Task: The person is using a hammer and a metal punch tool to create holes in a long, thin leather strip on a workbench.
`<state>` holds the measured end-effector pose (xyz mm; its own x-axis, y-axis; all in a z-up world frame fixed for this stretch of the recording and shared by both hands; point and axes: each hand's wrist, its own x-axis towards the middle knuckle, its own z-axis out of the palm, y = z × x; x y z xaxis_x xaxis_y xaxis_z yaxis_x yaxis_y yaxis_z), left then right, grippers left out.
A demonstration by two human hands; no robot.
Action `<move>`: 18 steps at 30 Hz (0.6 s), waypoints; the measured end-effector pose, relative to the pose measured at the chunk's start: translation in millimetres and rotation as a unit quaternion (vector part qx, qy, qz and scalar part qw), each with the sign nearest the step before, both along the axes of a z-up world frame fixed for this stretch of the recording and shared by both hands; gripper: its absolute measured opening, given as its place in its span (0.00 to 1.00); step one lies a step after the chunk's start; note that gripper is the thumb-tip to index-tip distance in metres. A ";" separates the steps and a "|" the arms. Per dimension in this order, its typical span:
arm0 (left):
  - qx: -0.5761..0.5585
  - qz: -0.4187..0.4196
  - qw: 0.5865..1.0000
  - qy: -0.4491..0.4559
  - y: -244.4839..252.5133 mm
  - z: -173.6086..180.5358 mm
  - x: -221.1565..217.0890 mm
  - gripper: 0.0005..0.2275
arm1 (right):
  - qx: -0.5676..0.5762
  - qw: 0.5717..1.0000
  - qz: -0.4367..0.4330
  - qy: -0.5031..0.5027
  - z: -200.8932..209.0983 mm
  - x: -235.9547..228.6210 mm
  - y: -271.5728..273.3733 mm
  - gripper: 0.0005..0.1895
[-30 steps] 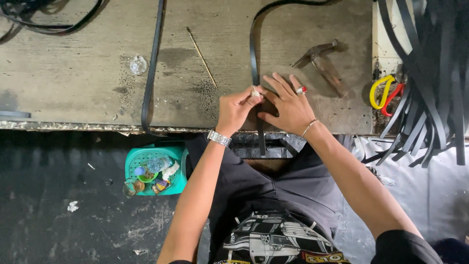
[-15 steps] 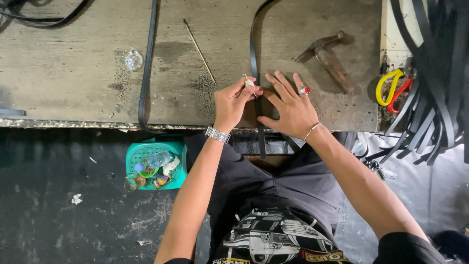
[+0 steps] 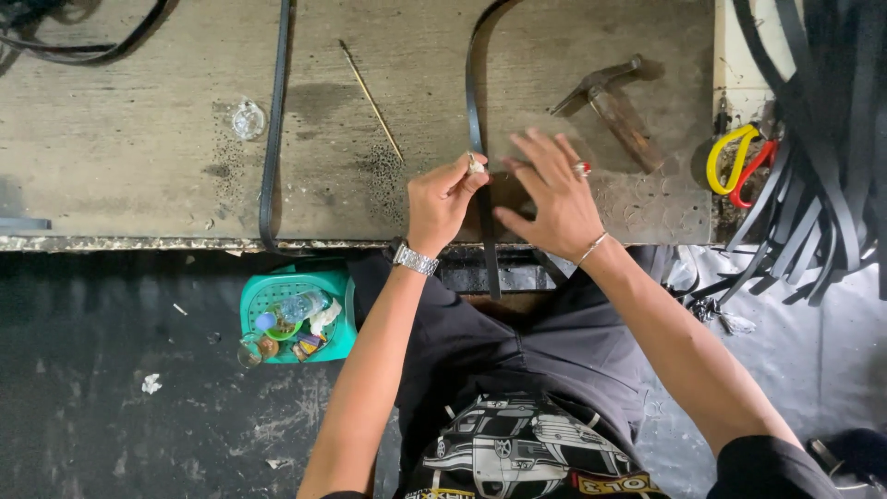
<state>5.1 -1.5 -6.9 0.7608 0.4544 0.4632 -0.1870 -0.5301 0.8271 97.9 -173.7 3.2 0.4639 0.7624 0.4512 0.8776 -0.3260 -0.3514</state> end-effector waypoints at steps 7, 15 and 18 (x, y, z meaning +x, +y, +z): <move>0.041 -0.025 0.998 -0.029 -3.2 -2.8 -2.5 0.08 | -0.153 0.921 -0.349 -0.076 -35.1 75.9 -69.8 0.29; 0.023 -0.032 0.999 -0.031 -4.7 2.9 -1.5 0.08 | -0.194 0.914 -0.330 -0.136 -43.0 67.2 -89.6 0.20; 0.018 -0.025 0.999 -0.033 -5.7 2.0 -1.0 0.08 | -0.188 0.918 -0.326 -0.126 -42.7 33.1 -98.5 0.20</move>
<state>4.1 -7.2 -4.9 0.7503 0.3976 0.5282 -0.2672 -0.5484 0.7924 131.0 -272.2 -39.5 0.7937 0.4843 0.3681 0.4913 -0.8672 0.0814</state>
